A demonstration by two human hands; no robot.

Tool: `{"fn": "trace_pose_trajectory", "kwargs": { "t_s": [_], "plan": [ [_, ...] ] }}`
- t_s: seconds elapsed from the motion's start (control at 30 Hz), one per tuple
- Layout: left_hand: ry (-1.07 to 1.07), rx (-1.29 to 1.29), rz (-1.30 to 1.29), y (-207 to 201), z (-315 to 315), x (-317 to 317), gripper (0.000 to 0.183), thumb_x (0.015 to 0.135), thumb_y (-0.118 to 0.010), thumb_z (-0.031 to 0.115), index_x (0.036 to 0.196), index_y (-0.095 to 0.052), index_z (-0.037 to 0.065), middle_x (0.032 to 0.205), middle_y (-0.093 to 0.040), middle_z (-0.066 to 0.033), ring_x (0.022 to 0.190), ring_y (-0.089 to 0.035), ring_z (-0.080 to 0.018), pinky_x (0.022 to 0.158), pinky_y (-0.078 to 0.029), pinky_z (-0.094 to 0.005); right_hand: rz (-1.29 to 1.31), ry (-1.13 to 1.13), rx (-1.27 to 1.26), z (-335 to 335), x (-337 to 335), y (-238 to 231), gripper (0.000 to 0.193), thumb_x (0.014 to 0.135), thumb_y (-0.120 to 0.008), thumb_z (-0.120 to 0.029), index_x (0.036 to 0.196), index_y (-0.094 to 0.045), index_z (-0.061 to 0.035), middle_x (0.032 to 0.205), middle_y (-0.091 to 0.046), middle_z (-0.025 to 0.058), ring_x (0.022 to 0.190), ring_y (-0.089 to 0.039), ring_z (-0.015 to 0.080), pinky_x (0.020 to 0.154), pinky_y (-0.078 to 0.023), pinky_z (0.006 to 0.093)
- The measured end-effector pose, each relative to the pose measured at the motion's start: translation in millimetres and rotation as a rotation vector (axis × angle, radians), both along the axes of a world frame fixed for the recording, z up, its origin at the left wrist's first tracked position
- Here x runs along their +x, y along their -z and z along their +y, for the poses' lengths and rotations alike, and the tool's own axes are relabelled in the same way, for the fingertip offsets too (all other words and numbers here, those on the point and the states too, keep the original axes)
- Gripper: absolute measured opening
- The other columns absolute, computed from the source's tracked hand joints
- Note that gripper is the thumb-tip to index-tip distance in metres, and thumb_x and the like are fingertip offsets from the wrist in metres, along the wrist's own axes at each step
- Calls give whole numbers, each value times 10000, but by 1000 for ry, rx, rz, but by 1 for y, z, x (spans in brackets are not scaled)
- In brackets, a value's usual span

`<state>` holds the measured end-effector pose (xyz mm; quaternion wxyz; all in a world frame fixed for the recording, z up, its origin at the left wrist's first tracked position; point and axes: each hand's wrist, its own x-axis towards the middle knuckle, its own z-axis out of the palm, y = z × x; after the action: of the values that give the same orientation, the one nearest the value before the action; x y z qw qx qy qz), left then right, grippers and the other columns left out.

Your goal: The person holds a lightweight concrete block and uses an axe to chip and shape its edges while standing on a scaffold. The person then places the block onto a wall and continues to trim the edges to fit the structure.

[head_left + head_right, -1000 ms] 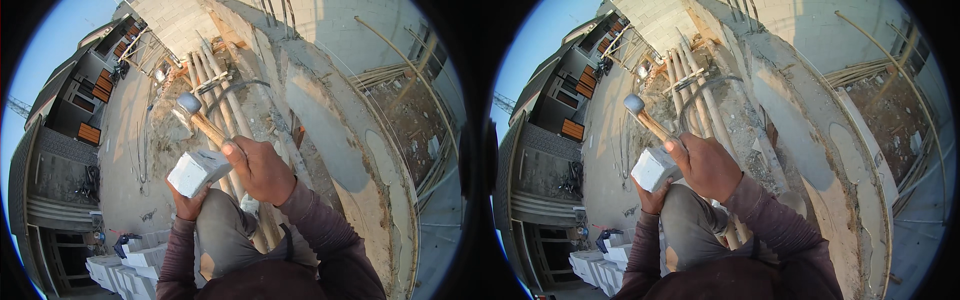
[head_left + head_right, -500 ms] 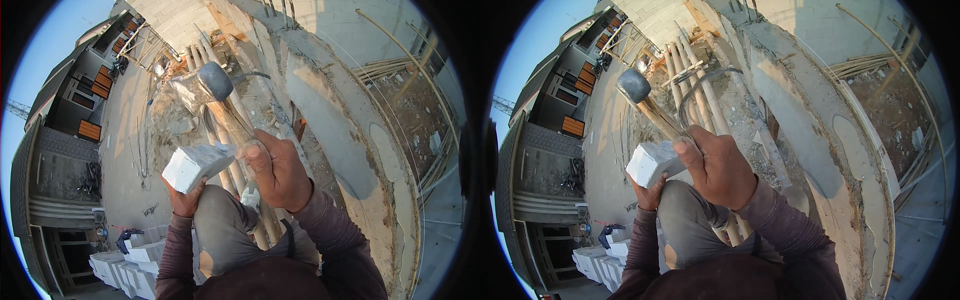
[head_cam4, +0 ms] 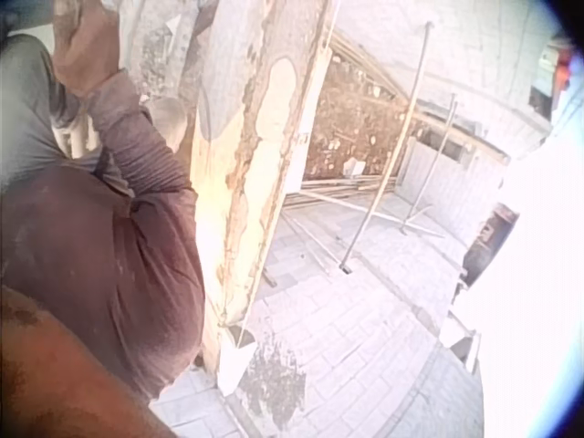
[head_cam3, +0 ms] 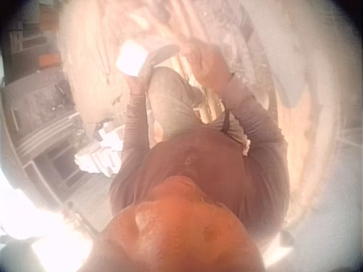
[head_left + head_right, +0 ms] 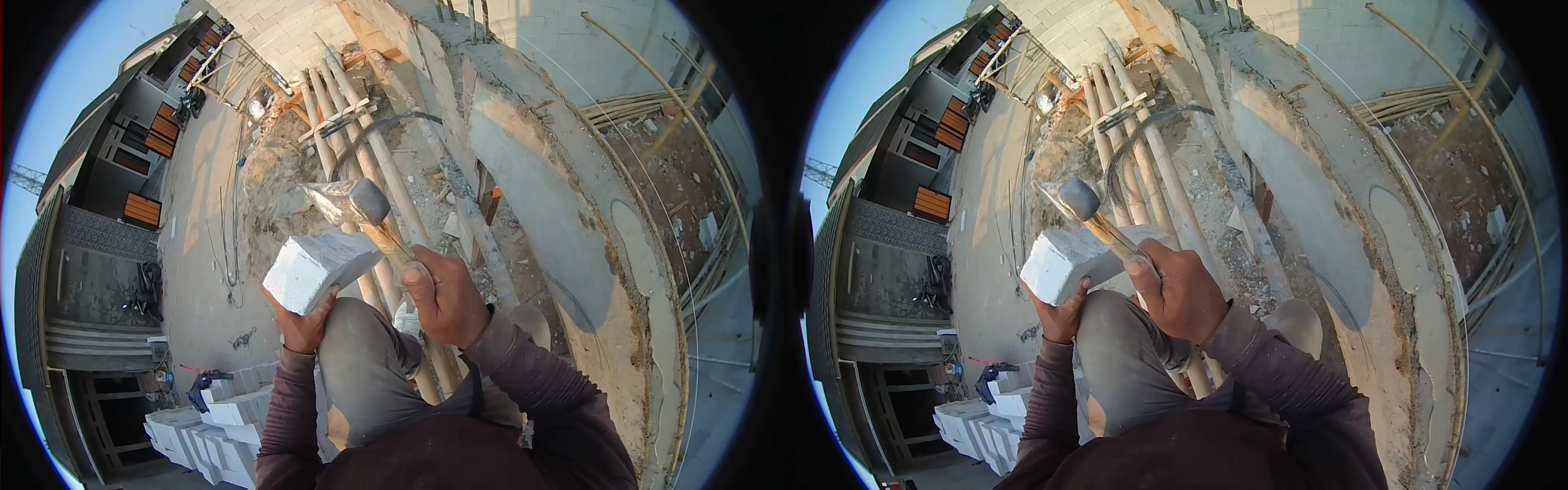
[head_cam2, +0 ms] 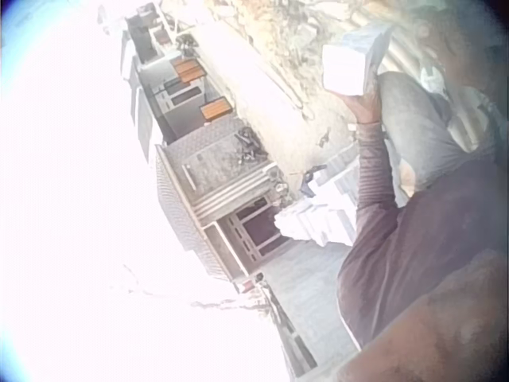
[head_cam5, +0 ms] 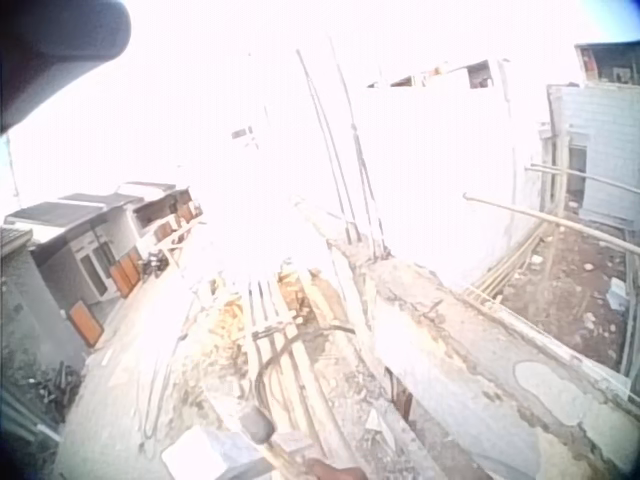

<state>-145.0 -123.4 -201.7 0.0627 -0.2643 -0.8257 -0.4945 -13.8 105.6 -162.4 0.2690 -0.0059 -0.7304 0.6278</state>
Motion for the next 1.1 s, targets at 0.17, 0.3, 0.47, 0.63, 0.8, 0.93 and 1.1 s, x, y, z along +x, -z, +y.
{"fn": "trace_pose_trajectory", "kwargs": {
  "t_s": [0.17, 0.3, 0.47, 0.63, 0.8, 0.93, 1.1],
  "plan": [
    [-2, -171, 142, 6, -9, -3, 892, 732, -896, 226, 1351, -295, 0, 1269, -489, -152, 1185, -508, -250, 1014, -420, -389, -321, -46, 157, 10, -17, 39, 466, 1025, -491, -381, 827, -589, 30, 627, -547, 246, 639, -582, 468, 570, -429, 477],
    [-24, -132, 120, 8, -9, -10, 907, 731, -897, 242, 1359, -292, -6, 1275, -484, -153, 1184, -509, -263, 1010, -420, -390, -117, -97, -45, 18, -14, -13, 468, 1025, -486, -386, 845, -592, 33, 650, -574, 254, 674, -615, 461, 586, -447, 478],
    [-46, -250, 207, 1, -2, -5, 930, 725, -902, 259, 1367, -286, -10, 1277, -477, -157, 1185, -504, -268, 1014, -414, -399, -138, 14, 21, 0, -19, 57, 458, 1032, -468, -372, 863, -591, 35, 661, -585, 260, 677, -628, 452, 576, -444, 472],
    [-31, -79, 71, 4, -2, -6, 917, 718, -905, 266, 1362, -319, -20, 1271, -466, -159, 1186, -490, -273, 1020, -401, -405, -328, -85, 42, 18, -29, 49, 498, 1041, -451, -407, 859, -594, 34, 653, -599, 204, 626, -645, 365, 548, -444, 396],
    [-42, -160, 134, 2, -6, -10, 887, 715, -900, 254, 1346, -346, -31, 1266, -441, -163, 1192, -482, -292, 1030, -386, -406, 53, -14, -199, 3, -19, 25, 487, 1045, -447, -399, 860, -595, 26, 608, -564, 170, 596, -643, 316, 536, -434, 381],
    [-16, -171, 124, 2, -7, -3, 842, 716, -894, 231, 1323, -376, -37, 1253, -421, -166, 1195, -475, -311, 1046, -368, -408, -346, -39, 91, -6, -33, 64, 478, 1037, -464, -382, 865, -607, 40, 658, -591, 218, 657, -617, 445, 577, -460, 443],
    [-46, -77, 102, 5, -6, -7, 821, 721, -889, 231, 1335, -407, -22, 1282, -409, -176, 1197, -472, -333, 1060, -355, -422, -63, -39, -39, 12, -29, 4, 486, 1046, -452, -375, 827, -585, 38, 636, -566, 188, 597, -610, 374, 551, -446, 400]
  ]
}}
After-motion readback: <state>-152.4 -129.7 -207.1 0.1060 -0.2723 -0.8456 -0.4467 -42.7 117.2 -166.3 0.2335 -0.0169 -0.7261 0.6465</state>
